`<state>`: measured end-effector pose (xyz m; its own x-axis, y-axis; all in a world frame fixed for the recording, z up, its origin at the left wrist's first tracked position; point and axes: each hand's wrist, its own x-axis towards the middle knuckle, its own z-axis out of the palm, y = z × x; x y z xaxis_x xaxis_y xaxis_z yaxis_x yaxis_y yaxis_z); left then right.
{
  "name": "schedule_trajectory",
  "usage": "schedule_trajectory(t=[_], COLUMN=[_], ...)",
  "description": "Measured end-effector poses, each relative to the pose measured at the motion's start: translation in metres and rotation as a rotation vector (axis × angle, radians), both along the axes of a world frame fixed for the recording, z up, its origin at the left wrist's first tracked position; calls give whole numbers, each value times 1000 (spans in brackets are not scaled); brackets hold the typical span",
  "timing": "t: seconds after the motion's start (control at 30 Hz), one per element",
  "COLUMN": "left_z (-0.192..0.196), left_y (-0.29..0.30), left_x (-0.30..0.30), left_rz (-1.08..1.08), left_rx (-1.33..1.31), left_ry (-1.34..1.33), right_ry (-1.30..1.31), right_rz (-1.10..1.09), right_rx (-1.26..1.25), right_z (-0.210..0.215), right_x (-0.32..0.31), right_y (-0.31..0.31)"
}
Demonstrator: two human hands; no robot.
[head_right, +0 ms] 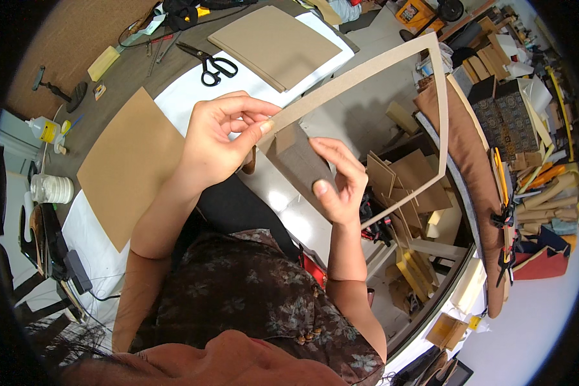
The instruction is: The person assembles a rectangular cardboard frame by folding and joining pre-cut strips. They then place the frame on a flat cardboard sheet and apply glue along the edges using a brush.
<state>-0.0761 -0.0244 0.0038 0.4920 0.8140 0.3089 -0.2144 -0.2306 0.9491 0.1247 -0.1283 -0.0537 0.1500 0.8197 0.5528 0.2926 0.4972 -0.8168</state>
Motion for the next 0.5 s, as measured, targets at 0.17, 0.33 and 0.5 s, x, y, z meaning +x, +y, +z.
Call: schedule_trajectory(t=[0.17,0.33,0.5], left_z=[-3,-4,3], left_y=[1,5,4], left_x=[1,-3,-14], left_rz=[5,15,28], left_rx=[28,1,-19], left_ry=[-6,-31,-43], right_ry=[-49,93,255], right_rz=[-12,-109,-242], right_rx=[-14,-15,13], right_z=[-1,-7,1], right_x=[2,15,18], right_y=[-1,-13,-43])
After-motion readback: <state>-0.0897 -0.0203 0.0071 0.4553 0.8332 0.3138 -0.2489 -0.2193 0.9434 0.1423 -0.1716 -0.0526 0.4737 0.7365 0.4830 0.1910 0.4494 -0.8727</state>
